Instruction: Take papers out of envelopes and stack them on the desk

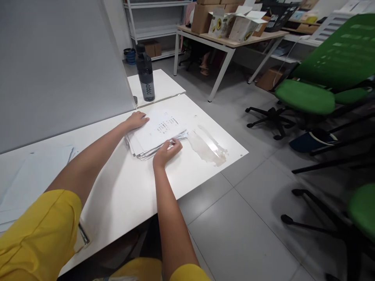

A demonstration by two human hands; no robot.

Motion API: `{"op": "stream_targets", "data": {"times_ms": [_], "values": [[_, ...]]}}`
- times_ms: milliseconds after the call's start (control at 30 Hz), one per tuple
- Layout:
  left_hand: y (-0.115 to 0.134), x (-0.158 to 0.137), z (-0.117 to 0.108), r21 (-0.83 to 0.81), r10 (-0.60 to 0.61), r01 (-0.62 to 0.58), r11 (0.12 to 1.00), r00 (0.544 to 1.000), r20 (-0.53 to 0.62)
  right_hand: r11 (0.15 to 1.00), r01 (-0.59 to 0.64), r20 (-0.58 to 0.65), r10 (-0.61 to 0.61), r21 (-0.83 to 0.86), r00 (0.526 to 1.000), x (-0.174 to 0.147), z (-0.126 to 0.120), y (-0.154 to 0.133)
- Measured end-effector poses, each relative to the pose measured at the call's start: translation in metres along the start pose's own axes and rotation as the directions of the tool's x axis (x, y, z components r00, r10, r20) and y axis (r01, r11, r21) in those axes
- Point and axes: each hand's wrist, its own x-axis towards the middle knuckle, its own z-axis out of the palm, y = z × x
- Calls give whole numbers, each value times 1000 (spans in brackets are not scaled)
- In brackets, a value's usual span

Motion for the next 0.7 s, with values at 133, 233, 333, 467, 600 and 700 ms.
{"op": "stream_targets", "data": {"times_ms": [133,233,333,467,600,700], "values": [[17,-8,8,20,-38,37,999,999,30,984,-6,-94,-11,-177,995,5,2,-9],[40,-19,12,51,-30,29,998,999,32,979,20,8,-18,-205,1000,6,4,-12],[54,-31,16,65,-4,3,998,1000,12,978,57,54,-48,-201,997,5,5,-11],[53,-31,21,36,45,-45,998,999,16,966,90,40,-83,-243,996,8,7,0],[54,-23,27,-69,69,-71,995,997,-26,961,98,69,-83,-258,994,17,3,17],[66,-31,29,-152,106,-122,981,989,-107,968,79,104,-55,-238,993,22,-8,27]]}}
